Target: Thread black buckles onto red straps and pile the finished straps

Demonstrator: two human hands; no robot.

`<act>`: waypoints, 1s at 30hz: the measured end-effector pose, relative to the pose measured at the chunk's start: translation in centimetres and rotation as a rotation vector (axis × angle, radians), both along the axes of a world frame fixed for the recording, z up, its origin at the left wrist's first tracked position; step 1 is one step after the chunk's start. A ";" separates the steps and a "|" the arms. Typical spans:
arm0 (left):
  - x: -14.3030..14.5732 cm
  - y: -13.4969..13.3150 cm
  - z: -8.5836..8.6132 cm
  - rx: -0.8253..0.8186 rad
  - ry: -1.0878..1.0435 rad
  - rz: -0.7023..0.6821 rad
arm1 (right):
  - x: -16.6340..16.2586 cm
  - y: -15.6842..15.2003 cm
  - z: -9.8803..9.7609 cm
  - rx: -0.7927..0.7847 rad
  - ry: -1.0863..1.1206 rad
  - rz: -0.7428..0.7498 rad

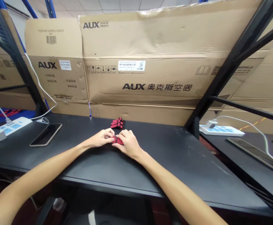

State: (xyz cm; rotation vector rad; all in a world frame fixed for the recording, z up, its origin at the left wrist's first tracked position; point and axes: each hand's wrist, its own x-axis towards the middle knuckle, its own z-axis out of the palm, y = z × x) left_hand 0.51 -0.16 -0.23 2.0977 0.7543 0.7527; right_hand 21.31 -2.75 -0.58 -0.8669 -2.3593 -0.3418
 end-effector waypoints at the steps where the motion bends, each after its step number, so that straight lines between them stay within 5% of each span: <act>1: 0.0 0.0 -0.1 -0.009 -0.010 0.009 | -0.1 0.0 0.0 0.007 -0.003 -0.006; 11: 0.2 -0.3 0.2 0.028 -0.022 -0.016 | -0.7 -0.4 -0.3 -0.040 0.058 0.001; 18: 0.1 -0.3 1.1 -0.044 -0.128 -0.001 | -0.5 -0.5 0.5 -0.338 0.536 0.034; 26: 0.4 -0.2 -0.2 -0.103 -0.238 0.018 | -0.2 0.3 0.0 -0.748 0.478 0.114; 30: 0.5 -0.7 0.1 0.152 -0.084 0.059 | -0.3 0.4 0.1 -0.832 0.490 0.153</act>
